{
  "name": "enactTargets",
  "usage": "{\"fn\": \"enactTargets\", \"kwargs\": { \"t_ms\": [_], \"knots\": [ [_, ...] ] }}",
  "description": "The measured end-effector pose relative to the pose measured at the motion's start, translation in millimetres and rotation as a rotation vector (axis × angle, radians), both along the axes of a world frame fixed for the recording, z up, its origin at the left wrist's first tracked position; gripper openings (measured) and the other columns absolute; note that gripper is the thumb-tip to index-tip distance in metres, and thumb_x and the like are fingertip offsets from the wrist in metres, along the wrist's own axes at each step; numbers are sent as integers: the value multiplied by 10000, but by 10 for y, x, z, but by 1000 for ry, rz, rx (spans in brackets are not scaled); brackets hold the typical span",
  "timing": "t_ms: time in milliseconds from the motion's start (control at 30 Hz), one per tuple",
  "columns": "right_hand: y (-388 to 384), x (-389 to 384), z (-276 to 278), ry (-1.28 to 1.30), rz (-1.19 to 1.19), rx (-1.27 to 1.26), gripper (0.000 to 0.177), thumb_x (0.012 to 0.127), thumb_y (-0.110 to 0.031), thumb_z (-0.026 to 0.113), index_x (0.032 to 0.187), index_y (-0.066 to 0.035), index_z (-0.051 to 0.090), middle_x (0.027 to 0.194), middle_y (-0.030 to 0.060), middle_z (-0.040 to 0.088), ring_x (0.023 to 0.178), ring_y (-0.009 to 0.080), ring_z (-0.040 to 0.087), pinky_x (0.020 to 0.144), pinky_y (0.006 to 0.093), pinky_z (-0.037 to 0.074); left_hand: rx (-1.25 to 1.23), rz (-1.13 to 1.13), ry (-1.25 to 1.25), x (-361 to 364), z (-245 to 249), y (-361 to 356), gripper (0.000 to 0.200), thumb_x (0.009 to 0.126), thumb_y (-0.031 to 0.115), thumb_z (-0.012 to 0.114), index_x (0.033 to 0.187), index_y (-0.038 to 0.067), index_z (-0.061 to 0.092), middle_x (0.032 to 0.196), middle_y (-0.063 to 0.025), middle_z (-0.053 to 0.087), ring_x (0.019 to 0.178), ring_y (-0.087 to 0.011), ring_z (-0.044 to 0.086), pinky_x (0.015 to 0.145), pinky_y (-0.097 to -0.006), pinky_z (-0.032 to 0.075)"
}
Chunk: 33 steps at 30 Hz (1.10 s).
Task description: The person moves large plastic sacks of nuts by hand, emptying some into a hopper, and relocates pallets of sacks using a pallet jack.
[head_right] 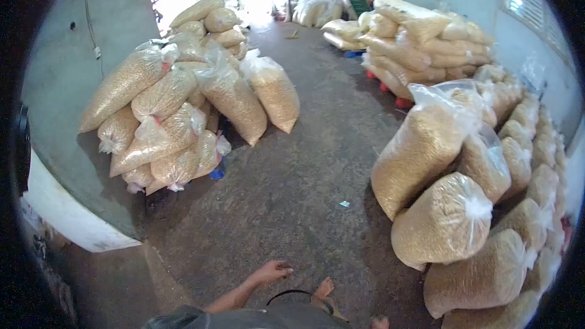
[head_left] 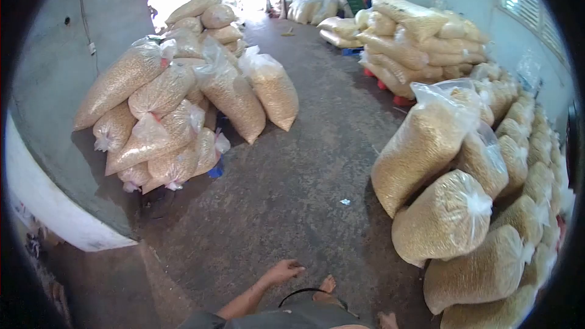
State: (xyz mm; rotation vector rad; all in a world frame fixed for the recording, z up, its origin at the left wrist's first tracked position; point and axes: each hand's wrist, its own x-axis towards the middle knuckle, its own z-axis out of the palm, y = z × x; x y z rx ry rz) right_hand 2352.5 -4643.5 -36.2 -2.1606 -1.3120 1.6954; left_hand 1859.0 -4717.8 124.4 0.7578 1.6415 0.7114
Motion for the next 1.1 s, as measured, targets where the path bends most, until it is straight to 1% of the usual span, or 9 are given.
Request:
{"fn": "enactTargets", "kwargs": {
  "t_ms": [133,333,433,533,633,700,867,967,1100],
  "knots": [
    [1727,-723,-714,29,168,370,246,800,-196,639,906,23,601,744,87,597,588,172,547,494,334,417,-250,428,97,-748,-977,-403,445,825,374,634,1054,-7,613,880,-106,650,777,-184,617,651,-313,492],
    [3531,-2674,186,212,470,535,228,830,-185,635,921,16,580,749,74,581,631,139,564,529,298,460,-495,1279,-34,-1141,-907,-923,236,847,217,589,856,-16,627,745,-116,615,565,-211,579,485,-355,454],
    [4117,-3392,232,298,617,584,242,815,-191,657,917,15,584,754,82,592,654,145,574,534,303,471,-362,1359,-335,-1453,-2026,-1270,228,858,202,584,904,-21,600,759,-128,602,599,-233,572,506,-379,453],
    [4595,-3915,92,143,664,488,259,801,-203,657,858,35,572,761,111,598,675,182,578,602,330,475,-677,1247,-282,-1705,-1717,-293,292,863,234,584,989,-28,606,849,-149,628,731,-255,608,584,-392,473],
    [5020,-3907,-692,90,492,169,176,825,-139,612,829,29,561,719,85,587,624,163,559,583,316,467,-369,1226,-282,-2248,-2007,324,414,855,342,593,1068,-10,629,975,-160,649,880,-259,627,671,-393,483],
    [5011,-4043,-682,566,201,222,144,821,-126,593,802,11,553,634,89,550,563,170,542,528,323,452,-314,1125,-174,-2769,-1538,1156,427,848,399,588,996,5,662,935,-144,659,830,-242,637,668,-383,481],
    [5564,-4421,-1021,319,198,-6,139,809,-111,585,847,21,561,688,114,567,593,193,557,528,327,451,-408,824,154,-4127,-1022,2940,404,807,405,625,729,9,632,677,-103,612,628,-199,591,595,-368,460],
    [5606,-5350,486,243,214,-12,242,804,-137,612,955,47,570,703,83,576,564,155,533,492,331,424,-370,786,148,-4753,-789,3858,366,821,332,629,885,-26,663,736,-125,644,706,-207,625,630,-330,486],
    [6236,-5613,73,92,355,74,265,829,-202,607,907,50,585,692,70,572,573,149,532,485,309,422,-301,713,97,-5285,-886,4926,407,815,345,640,951,-39,647,820,-117,658,713,-205,626,623,-335,491]
  ]
}}
